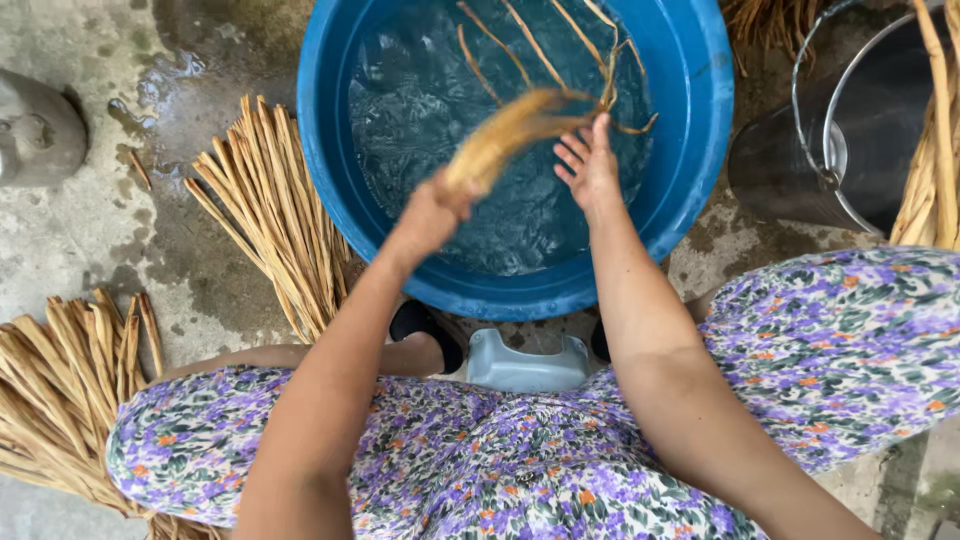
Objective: The person sits on a small stool and repeatedly picks up bundles of dry sticks, submerges them in a blue basin of water, and agitates them by hand. The person then places the wet bundles into a metal bucket nearby.
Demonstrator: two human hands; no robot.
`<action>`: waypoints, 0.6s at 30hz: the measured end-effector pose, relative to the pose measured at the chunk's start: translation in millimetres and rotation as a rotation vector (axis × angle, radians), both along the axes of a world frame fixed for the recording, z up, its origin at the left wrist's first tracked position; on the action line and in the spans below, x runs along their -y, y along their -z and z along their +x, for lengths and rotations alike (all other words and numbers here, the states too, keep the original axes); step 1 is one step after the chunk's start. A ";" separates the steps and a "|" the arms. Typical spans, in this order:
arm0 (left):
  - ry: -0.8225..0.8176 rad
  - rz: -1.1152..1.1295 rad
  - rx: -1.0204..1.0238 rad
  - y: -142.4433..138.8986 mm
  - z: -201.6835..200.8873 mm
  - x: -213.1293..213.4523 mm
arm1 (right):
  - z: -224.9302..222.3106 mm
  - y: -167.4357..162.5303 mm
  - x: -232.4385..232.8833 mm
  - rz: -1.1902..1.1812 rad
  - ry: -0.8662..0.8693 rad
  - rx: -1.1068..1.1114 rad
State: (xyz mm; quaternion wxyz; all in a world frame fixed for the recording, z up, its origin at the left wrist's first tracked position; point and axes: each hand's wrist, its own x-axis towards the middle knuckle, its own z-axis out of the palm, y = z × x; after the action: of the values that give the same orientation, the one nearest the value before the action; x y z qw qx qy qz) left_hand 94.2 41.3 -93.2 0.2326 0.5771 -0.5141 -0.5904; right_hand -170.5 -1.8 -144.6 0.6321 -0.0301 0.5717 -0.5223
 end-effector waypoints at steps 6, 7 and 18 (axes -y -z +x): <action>-0.132 -0.058 0.440 61.6 4.1 19.3 | 36.1 18.8 -36.5 0.286 0.054 -0.418; -0.168 -0.127 0.544 71.5 -2.0 13.8 | 50.9 22.2 -41.7 0.241 0.011 -0.548; -0.101 0.258 0.628 76.3 -10.5 16.2 | 32.7 18.8 -29.7 0.137 -0.329 -0.543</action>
State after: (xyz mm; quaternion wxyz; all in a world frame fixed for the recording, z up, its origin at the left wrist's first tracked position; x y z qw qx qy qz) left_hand 83.7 25.2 -169.5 0.0169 0.7799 -0.4525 -0.4321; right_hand -137.8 27.9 -163.3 0.5329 -0.2180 0.7407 -0.3462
